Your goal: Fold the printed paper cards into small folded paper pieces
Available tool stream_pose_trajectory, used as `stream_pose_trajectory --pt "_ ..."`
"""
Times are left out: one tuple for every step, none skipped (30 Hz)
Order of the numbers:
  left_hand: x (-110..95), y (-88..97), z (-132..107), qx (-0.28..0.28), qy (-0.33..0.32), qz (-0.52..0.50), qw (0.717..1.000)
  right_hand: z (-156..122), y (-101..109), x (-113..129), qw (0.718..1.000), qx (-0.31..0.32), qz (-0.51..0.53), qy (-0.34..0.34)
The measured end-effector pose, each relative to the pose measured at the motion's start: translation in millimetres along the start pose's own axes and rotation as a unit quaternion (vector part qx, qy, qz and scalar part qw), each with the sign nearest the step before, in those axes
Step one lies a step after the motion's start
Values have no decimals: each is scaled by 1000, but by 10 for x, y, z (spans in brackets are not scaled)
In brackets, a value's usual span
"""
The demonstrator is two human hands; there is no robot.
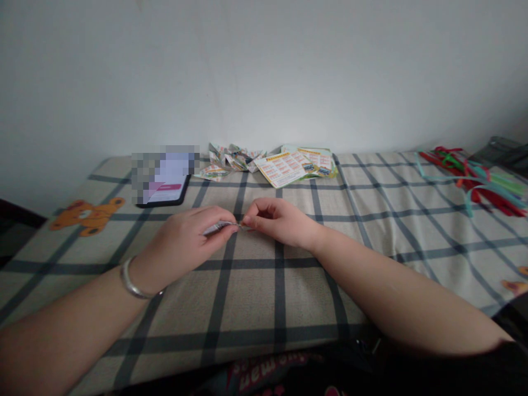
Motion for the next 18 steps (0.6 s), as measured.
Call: stream_pose_trajectory --pt "-5 3 1 -2 -3 3 1000 3 3 -3 1000 0 3 -2" --pt "-8 4 3 -4 -5 6 1000 5 5 -6 1000 1 6 -2" --pt "-9 4 5 -5 -5 8 1000 7 7 -8 1000 1 10 0" --pt "-7 3 6 -5 -6 9 1000 8 6 -12 1000 2 15 2" --pt "-3 0 7 -4 -5 10 1000 8 4 -17 1000 2 20 4" --pt "2 -3 8 -3 -4 11 1000 7 1 -22 1000 3 25 4" --pt "9 -6 9 -1 -3 12 1000 6 -3 -26 1000 4 28 5" --pt "16 -9 9 1 0 12 1000 5 -6 -29 1000 3 30 5" --pt "22 -12 8 3 1 11 1000 4 -10 -31 1000 3 28 5" --pt "27 -13 7 5 3 9 1000 4 -14 -32 1000 2 24 5" --pt "31 -13 6 7 5 6 1000 4 -17 -31 1000 2 17 5" --pt "32 -12 6 7 6 1 1000 4 -21 -29 1000 3 8 5" --pt "34 -11 5 6 8 -1 1000 5 -24 -26 1000 4 0 5" --pt "34 -9 6 6 9 -5 1000 5 -26 -23 1000 3 -8 7" --pt "34 -7 6 6 11 -9 1000 6 -28 -19 1000 2 -16 8" --pt "34 -6 7 6 13 -13 1000 7 -28 -16 1000 -1 -21 11" --pt "32 -6 9 7 15 -17 1000 7 -30 -14 1000 -3 -26 12" --pt "31 -6 10 7 16 -20 1000 6 -31 -12 999 -5 -31 13"
Point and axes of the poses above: each hand's wrist, its own z-axis towards the middle knuckle, its own y-axis out of the back of the hand, x = y × z, the point moved 4 cm from there along z, towards the middle knuckle, and after that the axes turned 11 degrees about y, right-handed, at the moved point
